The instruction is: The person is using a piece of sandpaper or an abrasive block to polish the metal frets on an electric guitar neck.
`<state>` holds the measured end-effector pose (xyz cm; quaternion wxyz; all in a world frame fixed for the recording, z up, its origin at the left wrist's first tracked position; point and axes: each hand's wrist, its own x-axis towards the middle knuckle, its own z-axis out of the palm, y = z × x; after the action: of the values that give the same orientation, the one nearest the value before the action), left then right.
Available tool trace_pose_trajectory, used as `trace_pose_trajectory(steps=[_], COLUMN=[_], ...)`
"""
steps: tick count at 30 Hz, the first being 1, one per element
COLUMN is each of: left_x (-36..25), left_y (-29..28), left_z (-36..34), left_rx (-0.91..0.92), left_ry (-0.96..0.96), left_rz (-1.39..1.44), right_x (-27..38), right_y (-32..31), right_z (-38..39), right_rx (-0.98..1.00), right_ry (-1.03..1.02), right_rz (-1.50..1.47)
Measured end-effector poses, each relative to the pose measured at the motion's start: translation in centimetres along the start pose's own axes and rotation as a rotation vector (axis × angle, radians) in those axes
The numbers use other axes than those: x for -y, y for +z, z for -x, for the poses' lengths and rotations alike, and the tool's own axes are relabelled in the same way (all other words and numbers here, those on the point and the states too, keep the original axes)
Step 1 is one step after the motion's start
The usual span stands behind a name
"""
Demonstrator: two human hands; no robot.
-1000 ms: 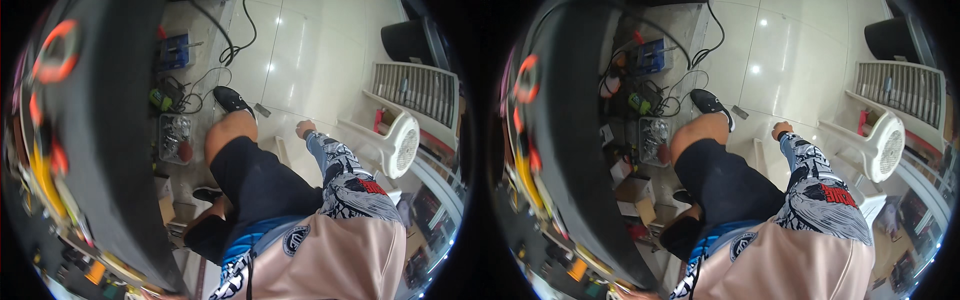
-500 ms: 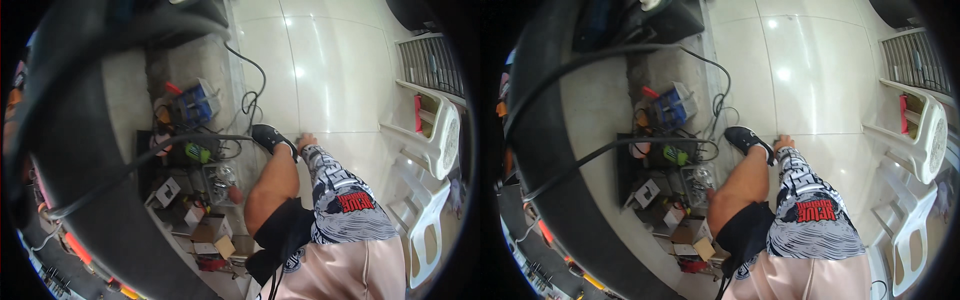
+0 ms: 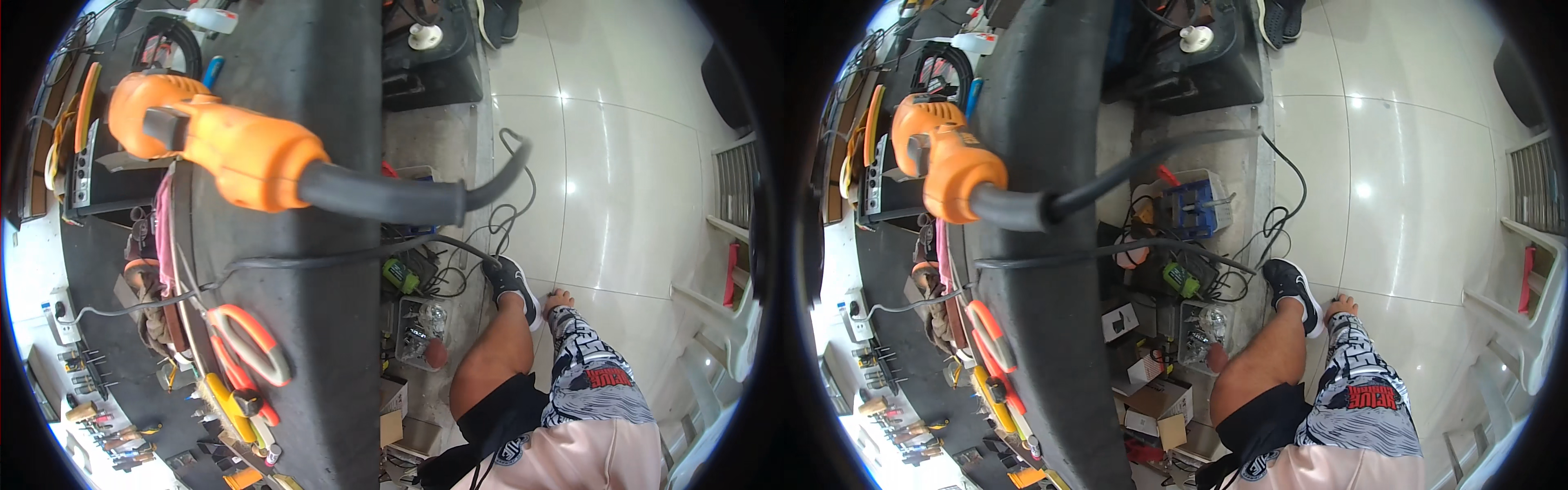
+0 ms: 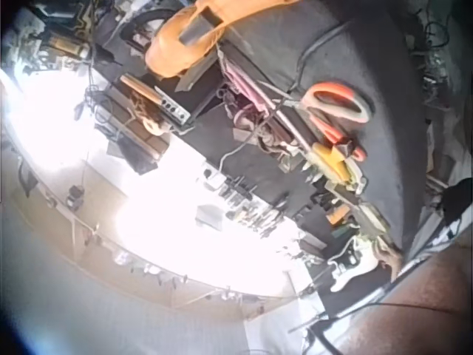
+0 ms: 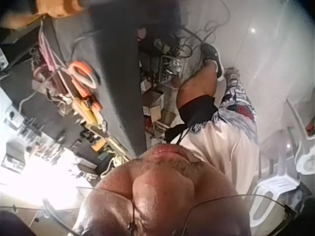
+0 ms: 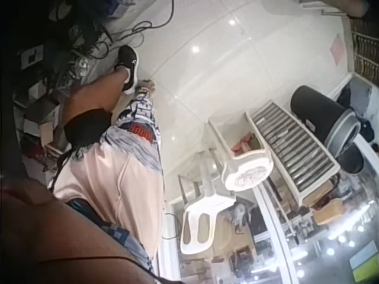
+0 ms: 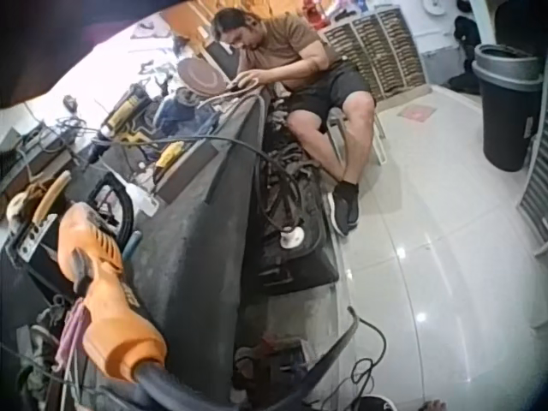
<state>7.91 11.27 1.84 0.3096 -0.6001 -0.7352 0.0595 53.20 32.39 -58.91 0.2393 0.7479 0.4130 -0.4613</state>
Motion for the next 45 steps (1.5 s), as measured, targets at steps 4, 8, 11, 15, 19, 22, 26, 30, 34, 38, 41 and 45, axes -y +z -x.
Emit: trace_pose_trajectory(steps=[4, 8, 11, 15, 19, 22, 26, 30, 34, 38, 41, 45], left_x=[-0.1, -0.7, -2.1, -2.3, -11.3, -17.2, -18.4, -16.2, -13.0, -10.8, -9.7, -10.0], left_y=[-0.4, -2.4, -4.6, -4.6, -3.3, 0.3, 3.7, 7.5, 10.3, 11.6, 12.0, 12.6], left_z=[1.6, 3.1, 1.4, 3.7, 7.1, 13.7, 10.8, 7.8, 6.1, 5.1, 6.1, 9.2], left_rx=[-0.032, -0.071, -0.075, -0.269, -0.384, 0.347, 0.813, 0.844, 0.88, 0.905, 0.906, 0.884], left_ry=[-0.062, -0.141, -0.285, -0.205, -0.058, -0.13, -0.348, -0.383, -0.404, -0.425, -0.443, -0.443], left_rz=[0.043, 0.031, 0.151, 0.053, 0.299, 0.681, 0.907, 0.996, 1.054, 1.087, 1.101, 1.121], right_x=[-5.5, -3.0, 0.5, 7.1, 18.7, 28.4, 42.1, 52.4, 56.8, 58.7, 57.6, 53.6], right_y=[0.4, -9.5, -23.4, -38.9, -42.5, -43.3, -47.0, -49.7, -50.2, -51.4, -51.1, -50.7], right_z=[-3.8, 7.2, 18.6, 37.5, 49.9, 52.0, 51.6, 51.0, 51.1, 48.8, 50.2, 51.7], right_rx=[-0.259, -0.557, -0.873, -1.15, -0.994, -1.127, -1.271, -1.149, -0.992, -0.998, -1.016, -1.094], right_ry=[-0.13, -0.416, -0.765, -1.39, -1.707, -1.757, -1.418, -1.103, -1.026, -1.06, -1.144, -1.308], right_rz=[-0.021, -0.76, -1.139, -0.971, -0.655, -0.401, -0.161, -0.092, -0.116, -0.115, 0.027, -0.072])
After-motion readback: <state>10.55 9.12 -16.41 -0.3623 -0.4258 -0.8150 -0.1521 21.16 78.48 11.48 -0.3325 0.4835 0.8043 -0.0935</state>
